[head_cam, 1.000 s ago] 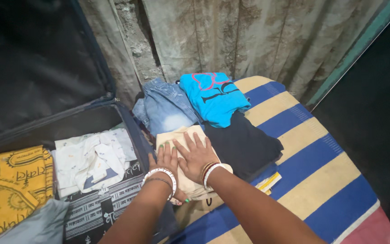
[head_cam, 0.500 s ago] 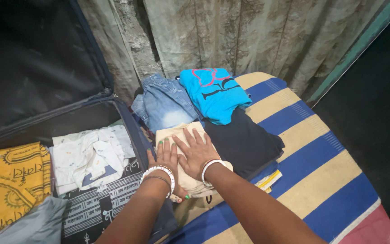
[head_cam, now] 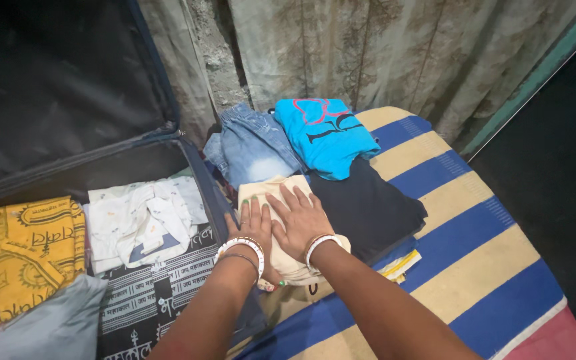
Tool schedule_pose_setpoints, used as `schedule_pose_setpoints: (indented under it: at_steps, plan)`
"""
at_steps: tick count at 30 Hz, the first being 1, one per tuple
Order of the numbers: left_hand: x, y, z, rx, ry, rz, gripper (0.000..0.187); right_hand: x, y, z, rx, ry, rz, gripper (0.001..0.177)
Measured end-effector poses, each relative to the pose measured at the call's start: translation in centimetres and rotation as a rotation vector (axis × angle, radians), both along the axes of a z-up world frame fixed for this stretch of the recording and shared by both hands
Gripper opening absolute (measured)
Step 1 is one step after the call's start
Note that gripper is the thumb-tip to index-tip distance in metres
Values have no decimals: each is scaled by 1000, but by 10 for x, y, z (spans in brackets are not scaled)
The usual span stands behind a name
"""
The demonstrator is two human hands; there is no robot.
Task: The person folds several items of clothing including a patterned white garment, a yellow cloth, and a pink plaid shirt by hand before placing them into a black suitcase.
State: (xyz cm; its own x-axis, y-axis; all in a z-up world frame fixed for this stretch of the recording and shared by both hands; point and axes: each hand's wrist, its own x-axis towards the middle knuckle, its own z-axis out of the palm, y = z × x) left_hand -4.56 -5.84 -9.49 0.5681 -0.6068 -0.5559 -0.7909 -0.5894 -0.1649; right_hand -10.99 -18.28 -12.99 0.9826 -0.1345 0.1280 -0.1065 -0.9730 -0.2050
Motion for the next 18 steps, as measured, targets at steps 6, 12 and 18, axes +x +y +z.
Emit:
schedule_pose_setpoints:
  at_steps: [6,12,18]
  plan:
    - [-1,1,2,-86,6,24,161,-2,1,-5,25,-70,-28,61]
    - [-3,2,4,-144,-17,-52,155,-10,4,-4,57,-167,-38,55]
    - [-18,7,12,-269,7,-36,144,-18,4,0,67,-253,-19,50]
